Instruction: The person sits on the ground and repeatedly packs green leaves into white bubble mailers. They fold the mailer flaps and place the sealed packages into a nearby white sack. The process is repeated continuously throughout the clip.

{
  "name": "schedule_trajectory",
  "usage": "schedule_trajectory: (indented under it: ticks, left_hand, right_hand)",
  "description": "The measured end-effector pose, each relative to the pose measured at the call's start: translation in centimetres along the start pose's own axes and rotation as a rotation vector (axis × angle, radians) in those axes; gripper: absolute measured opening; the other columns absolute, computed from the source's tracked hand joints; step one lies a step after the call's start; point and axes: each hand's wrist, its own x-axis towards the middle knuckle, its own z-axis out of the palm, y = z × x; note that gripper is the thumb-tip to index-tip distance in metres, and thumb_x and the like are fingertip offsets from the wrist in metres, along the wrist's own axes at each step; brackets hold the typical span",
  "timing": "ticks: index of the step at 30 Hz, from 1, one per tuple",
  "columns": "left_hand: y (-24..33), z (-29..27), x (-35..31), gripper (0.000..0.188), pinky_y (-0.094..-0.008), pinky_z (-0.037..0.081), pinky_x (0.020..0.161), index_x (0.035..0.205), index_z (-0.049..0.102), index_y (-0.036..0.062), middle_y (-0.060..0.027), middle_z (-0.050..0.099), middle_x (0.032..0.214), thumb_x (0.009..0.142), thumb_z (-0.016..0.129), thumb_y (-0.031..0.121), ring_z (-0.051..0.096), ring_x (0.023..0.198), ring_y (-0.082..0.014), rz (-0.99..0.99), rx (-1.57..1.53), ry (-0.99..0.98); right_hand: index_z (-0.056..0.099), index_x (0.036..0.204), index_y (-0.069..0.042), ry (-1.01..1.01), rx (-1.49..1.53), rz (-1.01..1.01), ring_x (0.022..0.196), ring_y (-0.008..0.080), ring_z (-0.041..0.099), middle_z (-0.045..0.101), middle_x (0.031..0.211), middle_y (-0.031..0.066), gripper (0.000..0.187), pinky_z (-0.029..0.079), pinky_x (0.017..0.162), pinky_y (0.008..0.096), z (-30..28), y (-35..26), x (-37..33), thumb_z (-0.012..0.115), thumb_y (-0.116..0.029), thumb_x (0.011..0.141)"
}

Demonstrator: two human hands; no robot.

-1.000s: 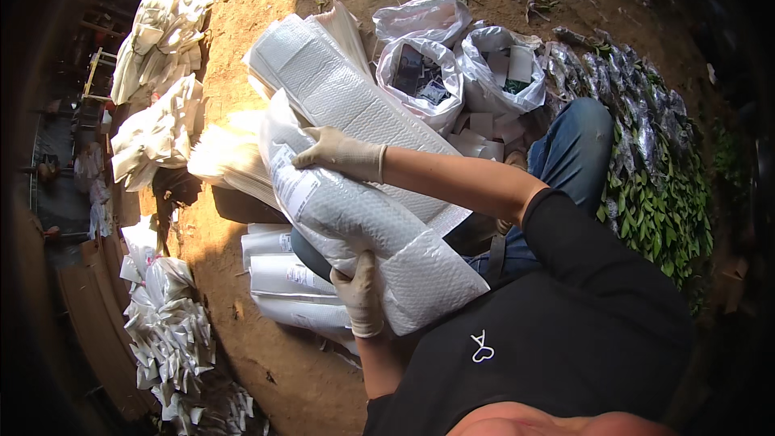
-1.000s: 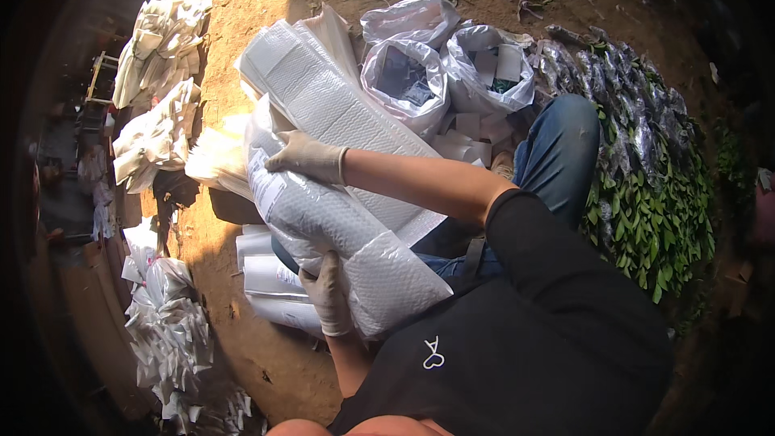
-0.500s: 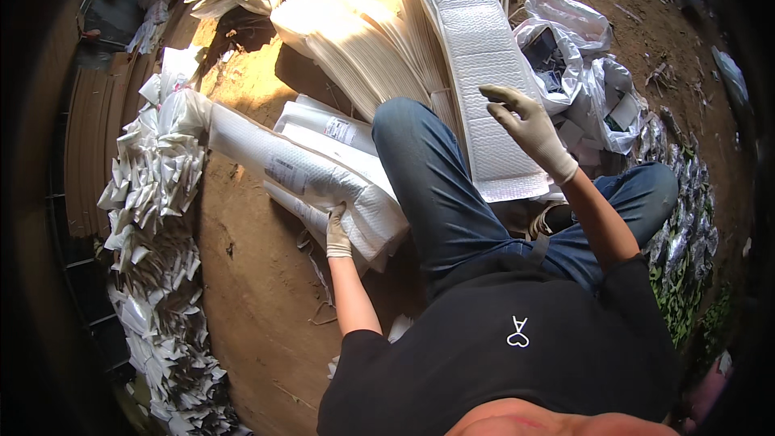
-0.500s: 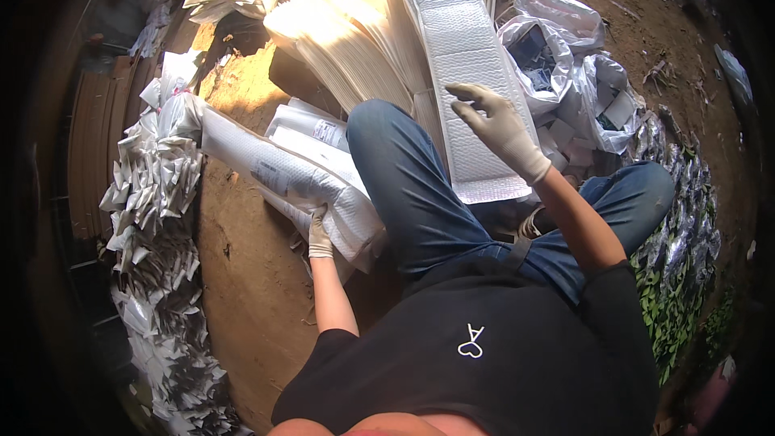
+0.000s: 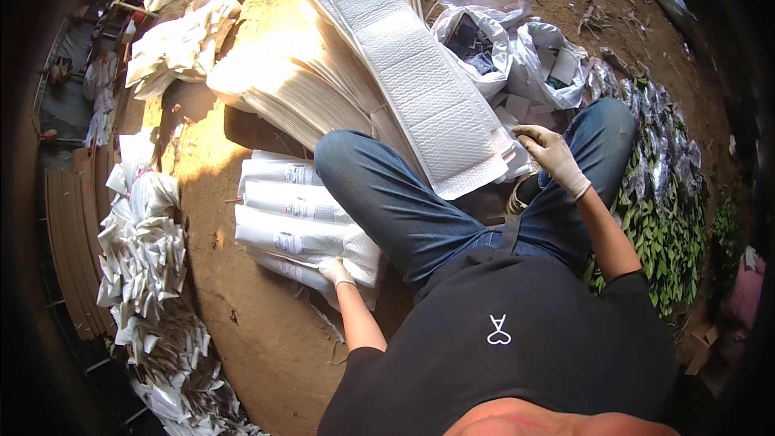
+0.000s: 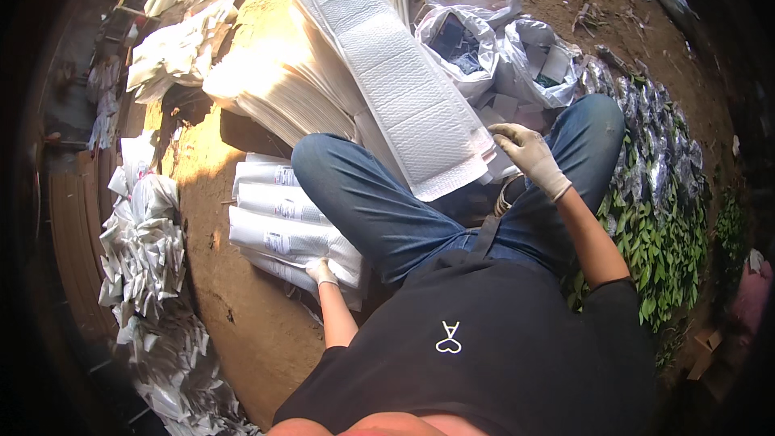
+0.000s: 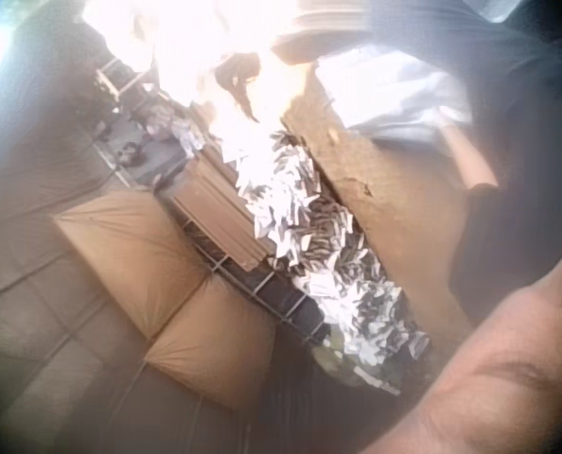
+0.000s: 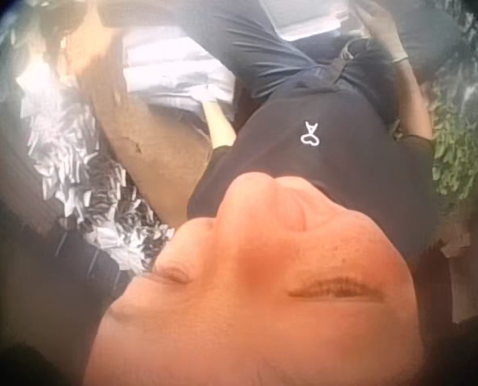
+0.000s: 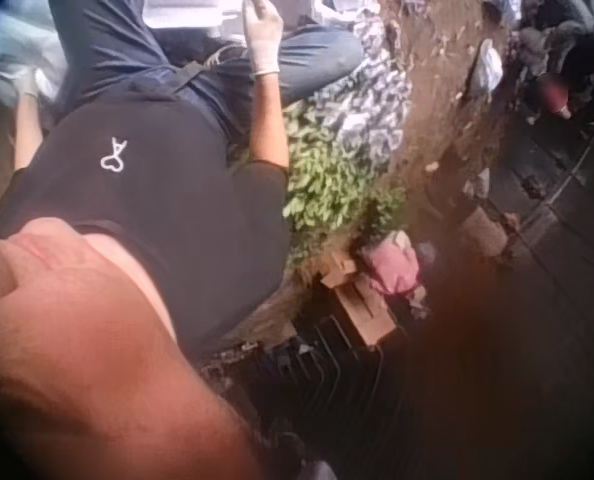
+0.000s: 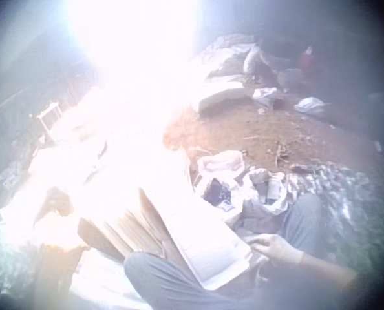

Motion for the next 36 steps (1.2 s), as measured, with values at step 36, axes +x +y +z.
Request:
schedule_trajectory:
  ticks: [36]
  left_hand:
    - [22.8, 26.4, -32.2, 0.057, -0.043, 0.053, 0.077, 0.122, 0.07, 0.0155, -0.0159, 0.058, 0.103, 0.07, 0.061, -0.008, 0.062, 0.091, -0.0349, 1.382, 0.613, -1.01]
  right_hand:
    - [0.076, 0.094, -0.011, 0.512, -0.307, 0.865, 0.098, 0.0288, 0.071, 0.075, 0.104, 0.0128, 0.029, 0.055, 0.085, 0.0415, -8.2, 33.3, 19.6, 0.075, -0.036, 0.079]
